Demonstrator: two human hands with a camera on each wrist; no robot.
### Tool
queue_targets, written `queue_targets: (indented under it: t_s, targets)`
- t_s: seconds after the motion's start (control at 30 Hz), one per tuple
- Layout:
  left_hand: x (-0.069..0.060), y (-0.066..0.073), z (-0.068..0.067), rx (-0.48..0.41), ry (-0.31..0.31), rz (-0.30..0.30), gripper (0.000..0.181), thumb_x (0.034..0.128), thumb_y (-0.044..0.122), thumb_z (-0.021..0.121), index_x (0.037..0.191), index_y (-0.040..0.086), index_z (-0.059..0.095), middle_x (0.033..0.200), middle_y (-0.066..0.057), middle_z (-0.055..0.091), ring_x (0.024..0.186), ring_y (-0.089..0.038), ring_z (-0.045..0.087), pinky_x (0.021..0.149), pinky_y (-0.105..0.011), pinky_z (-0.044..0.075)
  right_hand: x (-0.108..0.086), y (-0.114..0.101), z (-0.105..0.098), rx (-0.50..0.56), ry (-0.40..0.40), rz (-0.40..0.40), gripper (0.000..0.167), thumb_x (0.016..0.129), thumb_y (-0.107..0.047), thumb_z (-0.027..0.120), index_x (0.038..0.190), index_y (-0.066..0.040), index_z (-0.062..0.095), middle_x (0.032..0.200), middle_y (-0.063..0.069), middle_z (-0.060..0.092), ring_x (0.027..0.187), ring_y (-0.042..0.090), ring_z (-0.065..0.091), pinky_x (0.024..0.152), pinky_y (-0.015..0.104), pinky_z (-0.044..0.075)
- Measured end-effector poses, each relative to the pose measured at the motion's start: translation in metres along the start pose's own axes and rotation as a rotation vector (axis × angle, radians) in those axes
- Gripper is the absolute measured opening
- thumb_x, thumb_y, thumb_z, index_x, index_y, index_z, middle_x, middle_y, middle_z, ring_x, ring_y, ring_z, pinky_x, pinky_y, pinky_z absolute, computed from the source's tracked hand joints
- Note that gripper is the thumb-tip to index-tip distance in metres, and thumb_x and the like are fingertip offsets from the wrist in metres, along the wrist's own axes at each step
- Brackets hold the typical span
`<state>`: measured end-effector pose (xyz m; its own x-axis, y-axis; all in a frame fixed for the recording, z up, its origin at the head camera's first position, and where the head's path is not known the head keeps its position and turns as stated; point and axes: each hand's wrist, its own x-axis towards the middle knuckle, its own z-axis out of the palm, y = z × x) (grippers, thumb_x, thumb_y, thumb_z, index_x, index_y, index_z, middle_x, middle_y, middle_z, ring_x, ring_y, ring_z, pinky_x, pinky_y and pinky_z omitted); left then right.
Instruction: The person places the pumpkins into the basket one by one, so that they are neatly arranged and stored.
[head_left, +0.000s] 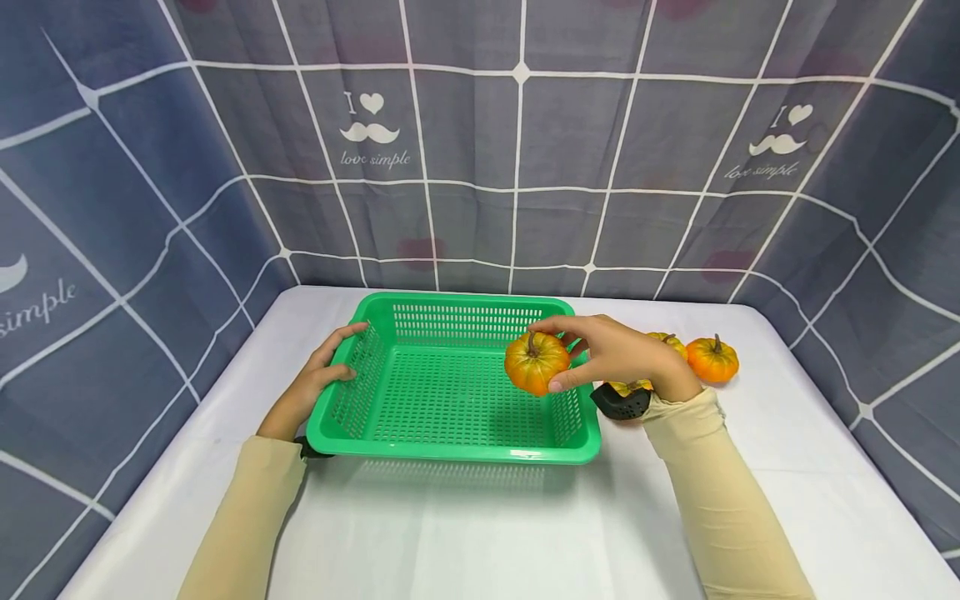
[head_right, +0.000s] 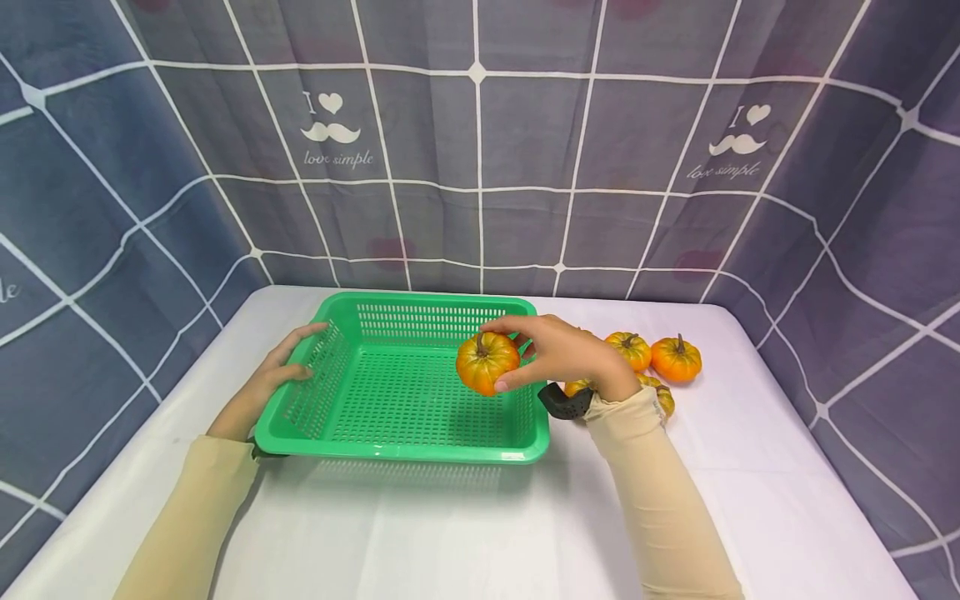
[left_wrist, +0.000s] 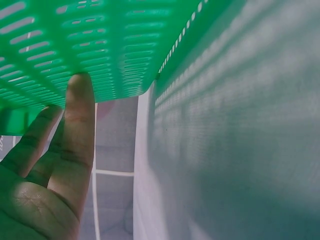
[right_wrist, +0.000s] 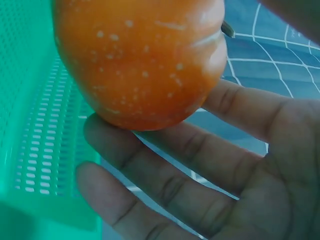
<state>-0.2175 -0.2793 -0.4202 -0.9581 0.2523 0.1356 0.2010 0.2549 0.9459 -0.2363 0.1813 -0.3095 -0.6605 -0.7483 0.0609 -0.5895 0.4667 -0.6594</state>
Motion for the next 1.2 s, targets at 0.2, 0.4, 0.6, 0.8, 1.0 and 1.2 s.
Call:
queue_targets:
  t_s: [0.2,0.4,0.6,0.8,1.0,1.2]
  targets:
    - [0.0,-0.001,0.001,-0.011,-0.001,-0.01,0.083,0.0887,0.0,0.05,0.169,0.009,0.032,0.177,-0.015,0.019,0.135,-0.028,0.039,0.097,-0.027,0.043,0.022,0.0,0.008,0.094,-0.069,-0.008,0.074,0.089,-0.016,0.088,0.153,0.001,0.055,0.143,0.015,0.065,0.12,0.031,0.069,0.106,0.047,0.054]
    - [0.001,-0.002,0.001,0.005,0.001,0.005,0.084,0.0876,0.001,0.052,0.169,0.006,0.032,0.178,-0.016,0.017,0.15,-0.035,0.028,0.108,-0.047,0.032,0.044,0.005,0.018,0.199,-0.136,0.033,0.076,0.09,-0.012,0.087,0.156,0.0,0.052,0.15,0.018,0.059,0.126,0.031,0.068,0.109,0.043,0.052]
    - [0.002,-0.003,0.002,0.015,0.007,0.024,0.083,0.0863,0.0,0.052,0.168,0.005,0.034,0.179,-0.017,0.017,0.155,-0.036,0.021,0.11,-0.054,0.027,0.066,0.007,0.026,0.14,-0.15,0.047,0.073,0.091,-0.014,0.087,0.155,-0.004,0.054,0.149,0.018,0.059,0.129,0.035,0.067,0.11,0.043,0.052]
    - [0.002,-0.005,0.0,0.018,0.003,0.012,0.084,0.0866,0.0,0.05,0.168,0.007,0.033,0.176,-0.016,0.022,0.137,-0.025,0.038,0.102,-0.033,0.038,0.086,0.004,0.031,0.084,-0.173,0.093,0.076,0.092,-0.018,0.086,0.158,-0.006,0.052,0.152,0.021,0.056,0.136,0.043,0.061,0.113,0.052,0.048]
    - [0.001,-0.005,-0.001,0.008,0.0,0.012,0.084,0.0863,-0.001,0.05,0.169,0.006,0.033,0.175,-0.018,0.025,0.131,-0.022,0.043,0.1,-0.032,0.041,0.107,0.007,0.037,0.019,-0.207,0.11,0.077,0.093,-0.024,0.086,0.16,-0.008,0.051,0.15,0.019,0.058,0.13,0.039,0.063,0.108,0.045,0.051]
    - [0.002,-0.004,-0.001,0.022,0.001,0.01,0.085,0.0866,0.0,0.051,0.169,0.008,0.033,0.178,-0.014,0.018,0.143,-0.027,0.033,0.105,-0.04,0.034,0.124,0.008,0.044,0.034,-0.236,0.121,0.074,0.094,-0.024,0.085,0.158,-0.007,0.052,0.147,0.019,0.058,0.124,0.033,0.064,0.106,0.041,0.052]
